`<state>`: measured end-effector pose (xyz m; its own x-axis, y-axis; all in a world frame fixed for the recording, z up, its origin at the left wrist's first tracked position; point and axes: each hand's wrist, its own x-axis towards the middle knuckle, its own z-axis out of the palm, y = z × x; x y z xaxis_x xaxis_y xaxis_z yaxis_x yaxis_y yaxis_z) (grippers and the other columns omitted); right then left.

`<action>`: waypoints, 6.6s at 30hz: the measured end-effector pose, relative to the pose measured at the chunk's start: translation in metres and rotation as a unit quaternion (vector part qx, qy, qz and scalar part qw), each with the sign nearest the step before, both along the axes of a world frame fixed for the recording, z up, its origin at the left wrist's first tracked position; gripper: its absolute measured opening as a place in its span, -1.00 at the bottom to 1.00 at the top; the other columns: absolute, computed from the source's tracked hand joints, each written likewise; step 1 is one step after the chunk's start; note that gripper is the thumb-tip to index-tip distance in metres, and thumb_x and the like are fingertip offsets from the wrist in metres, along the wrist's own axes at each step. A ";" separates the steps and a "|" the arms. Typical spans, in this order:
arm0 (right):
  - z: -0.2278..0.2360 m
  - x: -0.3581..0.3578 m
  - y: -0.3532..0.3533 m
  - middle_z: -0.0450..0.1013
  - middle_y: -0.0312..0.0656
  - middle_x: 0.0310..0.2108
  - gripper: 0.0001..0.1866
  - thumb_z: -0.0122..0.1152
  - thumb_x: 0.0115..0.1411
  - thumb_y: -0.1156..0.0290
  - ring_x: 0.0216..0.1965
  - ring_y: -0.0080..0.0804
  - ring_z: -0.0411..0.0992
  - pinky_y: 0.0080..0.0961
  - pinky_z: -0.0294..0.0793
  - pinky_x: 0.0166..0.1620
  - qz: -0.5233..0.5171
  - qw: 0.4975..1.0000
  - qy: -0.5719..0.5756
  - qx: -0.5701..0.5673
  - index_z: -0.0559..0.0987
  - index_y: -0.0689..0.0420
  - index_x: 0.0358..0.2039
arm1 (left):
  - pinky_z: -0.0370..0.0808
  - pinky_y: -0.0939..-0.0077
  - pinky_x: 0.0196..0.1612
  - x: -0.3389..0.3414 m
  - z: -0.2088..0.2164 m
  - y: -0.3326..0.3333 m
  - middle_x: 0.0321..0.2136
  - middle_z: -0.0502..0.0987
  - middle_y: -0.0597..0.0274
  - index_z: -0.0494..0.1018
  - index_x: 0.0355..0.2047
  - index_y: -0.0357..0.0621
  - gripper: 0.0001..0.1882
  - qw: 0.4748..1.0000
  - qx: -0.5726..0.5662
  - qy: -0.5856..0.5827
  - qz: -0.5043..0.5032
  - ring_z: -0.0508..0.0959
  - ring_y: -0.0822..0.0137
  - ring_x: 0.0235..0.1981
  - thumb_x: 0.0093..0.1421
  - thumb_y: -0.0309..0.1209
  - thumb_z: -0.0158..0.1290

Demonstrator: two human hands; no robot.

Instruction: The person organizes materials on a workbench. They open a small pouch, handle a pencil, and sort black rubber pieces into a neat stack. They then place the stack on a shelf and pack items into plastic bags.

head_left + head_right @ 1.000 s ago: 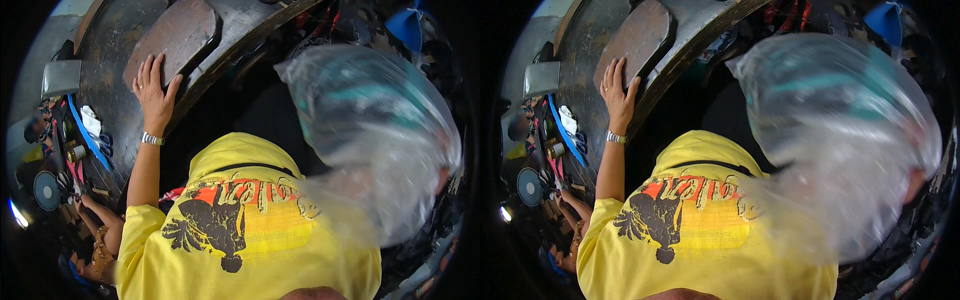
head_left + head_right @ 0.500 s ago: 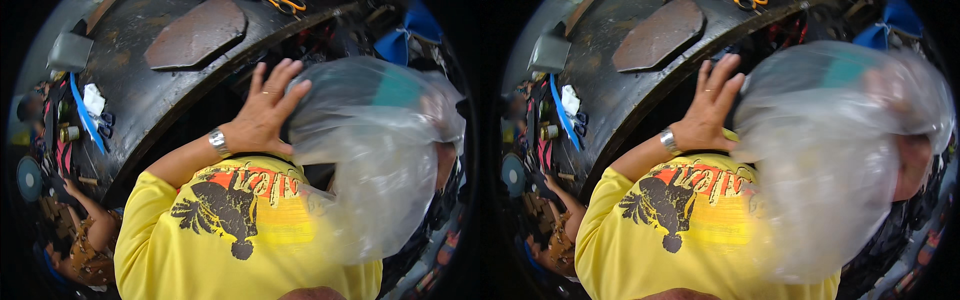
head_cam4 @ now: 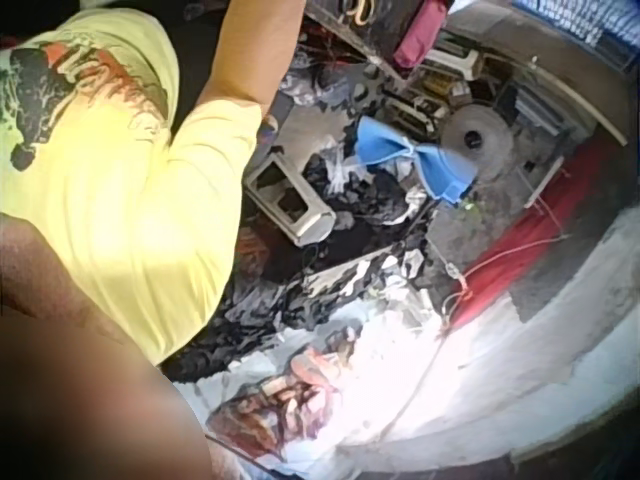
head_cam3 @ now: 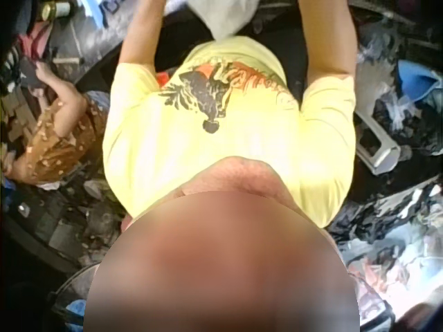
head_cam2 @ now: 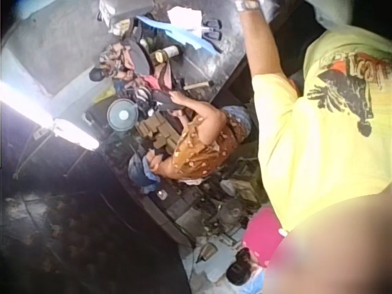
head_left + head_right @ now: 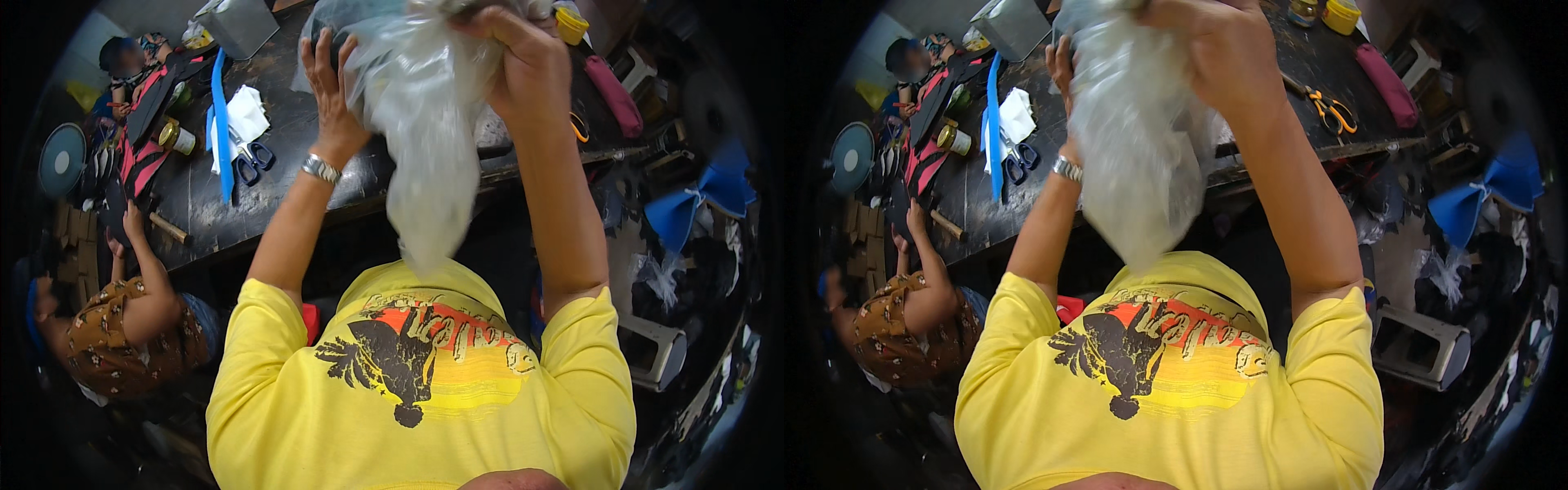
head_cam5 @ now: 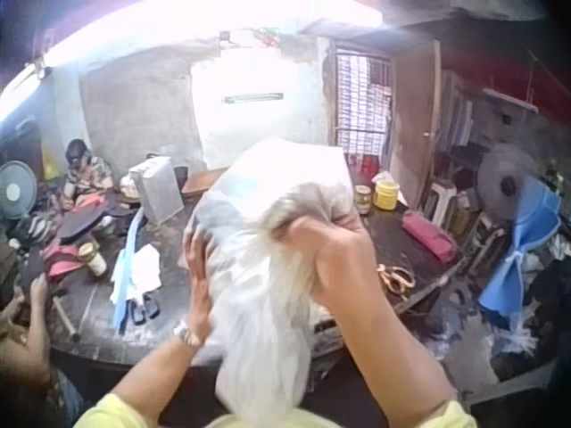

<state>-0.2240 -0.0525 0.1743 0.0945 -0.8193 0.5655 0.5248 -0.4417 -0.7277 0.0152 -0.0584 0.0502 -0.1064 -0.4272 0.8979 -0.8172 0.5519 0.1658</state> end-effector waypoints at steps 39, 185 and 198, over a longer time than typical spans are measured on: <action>-0.181 0.006 -0.016 0.54 -0.19 -0.28 -0.81 0.25 0.20 0.47 -0.26 -0.46 0.48 -0.55 0.44 -0.13 -0.151 0.929 0.335 0.039 0.63 0.26 -0.19 | -0.02 -0.20 0.34 0.055 -0.065 -0.089 0.40 0.08 0.29 0.23 0.32 0.16 -0.33 0.919 0.231 -0.297 0.122 0.01 0.24 0.44 0.21 -0.03 0.03; -0.644 -0.184 -0.269 0.36 0.03 0.18 -0.34 0.06 0.31 0.02 0.17 -0.05 0.37 -0.13 0.37 0.24 -0.196 0.757 -0.519 0.346 0.27 0.15 0.29 | -0.06 -0.16 0.37 -0.336 -0.040 -0.104 0.35 -0.03 -0.37 0.23 0.25 -0.01 0.00 0.800 0.389 -0.373 -0.263 -0.02 -0.30 0.39 -0.06 0.32 0.22; -0.435 -0.124 -0.186 0.38 -0.01 0.17 -0.41 -0.12 0.39 0.01 0.16 -0.10 0.39 -0.16 0.39 0.24 0.115 0.671 -0.708 0.188 0.33 0.16 0.27 | -0.05 -0.15 0.34 -0.347 -0.048 -0.104 0.31 0.19 -0.14 0.40 0.16 -0.07 -0.15 0.826 0.356 -0.342 -0.272 0.12 -0.17 0.35 -0.04 0.19 0.23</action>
<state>-0.3482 -0.2389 -0.2606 -0.1705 -0.9852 -0.0196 0.8310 -0.1545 0.5344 -0.3317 -0.1623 0.0019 -0.8349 -0.5431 0.0896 -0.5172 0.8297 0.2099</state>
